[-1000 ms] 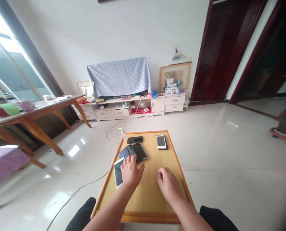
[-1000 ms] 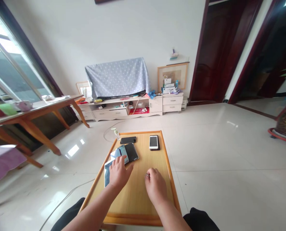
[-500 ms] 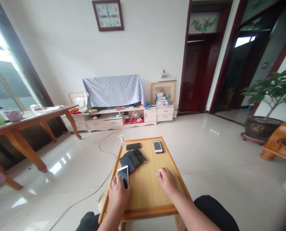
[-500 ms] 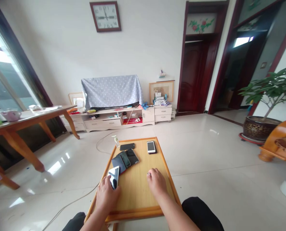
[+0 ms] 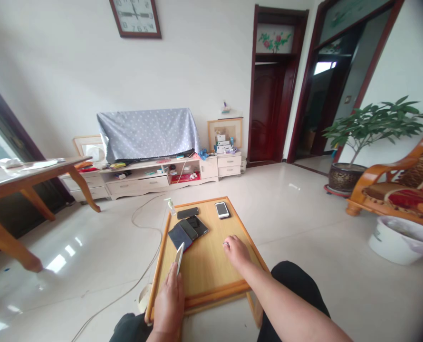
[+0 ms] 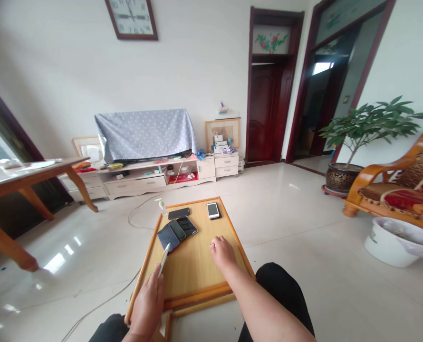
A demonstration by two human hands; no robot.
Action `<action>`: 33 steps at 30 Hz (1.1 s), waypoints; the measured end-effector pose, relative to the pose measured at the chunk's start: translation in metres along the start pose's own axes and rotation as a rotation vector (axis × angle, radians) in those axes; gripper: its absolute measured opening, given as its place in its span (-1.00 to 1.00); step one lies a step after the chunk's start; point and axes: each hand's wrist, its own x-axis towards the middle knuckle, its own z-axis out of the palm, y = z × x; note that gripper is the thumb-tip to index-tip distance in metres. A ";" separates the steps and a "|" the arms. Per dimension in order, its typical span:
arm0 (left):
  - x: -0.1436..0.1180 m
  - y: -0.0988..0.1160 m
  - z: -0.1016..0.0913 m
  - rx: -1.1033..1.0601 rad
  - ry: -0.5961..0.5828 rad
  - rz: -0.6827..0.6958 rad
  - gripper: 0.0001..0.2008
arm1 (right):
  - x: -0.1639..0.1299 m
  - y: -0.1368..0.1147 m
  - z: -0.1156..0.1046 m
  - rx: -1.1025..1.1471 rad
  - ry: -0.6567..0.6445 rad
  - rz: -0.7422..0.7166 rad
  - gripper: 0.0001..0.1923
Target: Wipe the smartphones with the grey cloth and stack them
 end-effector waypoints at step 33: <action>-0.004 -0.007 -0.007 0.118 -0.186 0.077 -0.26 | -0.053 -0.063 0.010 0.015 -0.053 -0.118 -0.70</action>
